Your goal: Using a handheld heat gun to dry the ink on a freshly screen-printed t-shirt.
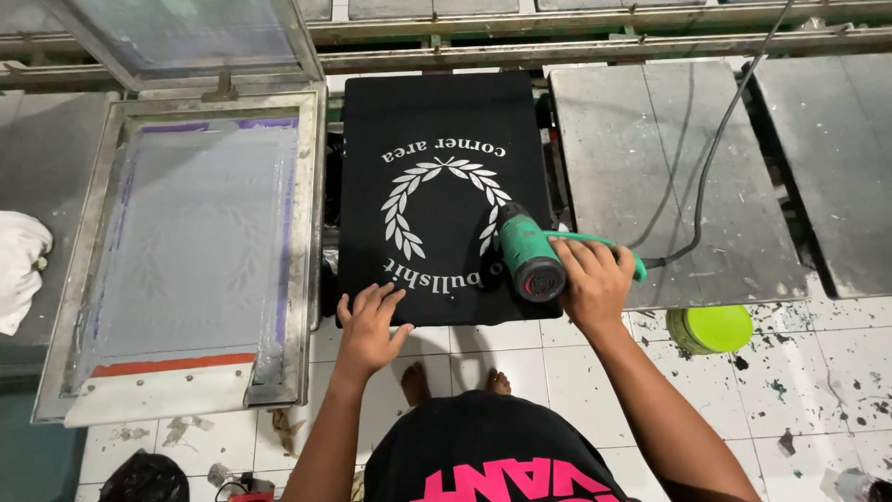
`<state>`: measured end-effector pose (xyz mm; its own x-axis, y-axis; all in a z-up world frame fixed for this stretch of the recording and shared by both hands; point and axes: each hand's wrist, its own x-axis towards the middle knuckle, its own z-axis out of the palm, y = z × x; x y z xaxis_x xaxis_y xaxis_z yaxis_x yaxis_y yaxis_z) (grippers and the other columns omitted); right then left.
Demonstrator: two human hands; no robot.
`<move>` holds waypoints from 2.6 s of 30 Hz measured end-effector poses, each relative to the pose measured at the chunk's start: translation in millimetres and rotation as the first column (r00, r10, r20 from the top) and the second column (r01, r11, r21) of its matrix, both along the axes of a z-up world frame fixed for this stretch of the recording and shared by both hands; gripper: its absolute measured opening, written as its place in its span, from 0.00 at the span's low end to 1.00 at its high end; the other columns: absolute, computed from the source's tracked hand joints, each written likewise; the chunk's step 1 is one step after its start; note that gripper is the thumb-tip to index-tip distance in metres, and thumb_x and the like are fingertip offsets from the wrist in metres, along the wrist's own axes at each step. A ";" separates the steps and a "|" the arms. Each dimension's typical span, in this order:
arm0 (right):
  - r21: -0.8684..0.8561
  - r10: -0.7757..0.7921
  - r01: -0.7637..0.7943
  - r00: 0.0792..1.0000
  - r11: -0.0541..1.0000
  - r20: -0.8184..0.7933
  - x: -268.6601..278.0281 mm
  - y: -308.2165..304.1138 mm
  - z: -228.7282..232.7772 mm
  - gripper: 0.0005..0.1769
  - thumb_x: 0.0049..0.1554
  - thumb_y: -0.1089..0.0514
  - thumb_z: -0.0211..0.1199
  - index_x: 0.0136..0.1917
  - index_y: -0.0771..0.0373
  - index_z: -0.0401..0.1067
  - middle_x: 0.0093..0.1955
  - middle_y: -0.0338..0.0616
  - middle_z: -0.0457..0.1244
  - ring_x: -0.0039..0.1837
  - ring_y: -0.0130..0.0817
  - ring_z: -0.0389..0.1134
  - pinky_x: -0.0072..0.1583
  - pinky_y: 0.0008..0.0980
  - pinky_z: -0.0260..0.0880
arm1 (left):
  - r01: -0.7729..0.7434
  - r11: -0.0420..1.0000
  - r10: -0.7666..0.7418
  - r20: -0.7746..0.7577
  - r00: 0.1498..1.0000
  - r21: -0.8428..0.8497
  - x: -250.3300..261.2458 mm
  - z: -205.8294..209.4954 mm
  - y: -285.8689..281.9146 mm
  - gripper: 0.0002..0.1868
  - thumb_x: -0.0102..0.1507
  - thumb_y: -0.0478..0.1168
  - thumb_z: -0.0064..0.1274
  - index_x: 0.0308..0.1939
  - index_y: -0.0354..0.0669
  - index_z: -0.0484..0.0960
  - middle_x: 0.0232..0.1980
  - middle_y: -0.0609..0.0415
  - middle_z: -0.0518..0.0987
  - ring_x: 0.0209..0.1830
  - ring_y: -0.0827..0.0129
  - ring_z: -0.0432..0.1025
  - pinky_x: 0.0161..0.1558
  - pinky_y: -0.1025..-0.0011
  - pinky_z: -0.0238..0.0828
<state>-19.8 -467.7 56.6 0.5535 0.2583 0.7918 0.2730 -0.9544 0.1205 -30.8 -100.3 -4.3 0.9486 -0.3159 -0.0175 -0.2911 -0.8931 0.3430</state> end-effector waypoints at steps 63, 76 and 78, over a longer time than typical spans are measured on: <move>0.088 -0.121 0.130 0.988 0.988 -0.099 -57.8 33.0 -7.8 0.09 0.63 0.56 0.62 0.56 0.52 0.80 0.50 0.34 0.71 0.52 0.36 0.71 0.60 0.39 0.61 | 0.184 0.983 -0.184 0.085 0.979 0.006 23.9 -14.8 53.0 0.30 0.62 0.53 0.61 0.66 0.53 0.74 0.65 0.50 0.73 0.71 0.54 0.63 0.69 0.29 0.46; 0.133 0.017 0.013 0.976 0.991 -0.218 -83.0 35.6 -0.2 0.13 0.63 0.52 0.61 0.59 0.53 0.79 0.53 0.37 0.71 0.56 0.40 0.71 0.61 0.44 0.61 | 0.159 0.987 -0.161 0.044 0.986 0.029 20.8 -22.1 56.9 0.30 0.62 0.55 0.60 0.66 0.56 0.74 0.66 0.52 0.72 0.71 0.56 0.62 0.70 0.29 0.44; 0.088 -0.062 0.078 0.982 0.993 -0.176 -80.7 26.4 1.9 0.11 0.64 0.55 0.61 0.57 0.52 0.80 0.51 0.34 0.71 0.54 0.38 0.71 0.60 0.42 0.60 | 0.150 0.989 -0.150 0.070 0.986 0.006 18.3 -19.2 55.1 0.30 0.61 0.54 0.61 0.65 0.54 0.75 0.65 0.51 0.73 0.71 0.56 0.63 0.69 0.29 0.45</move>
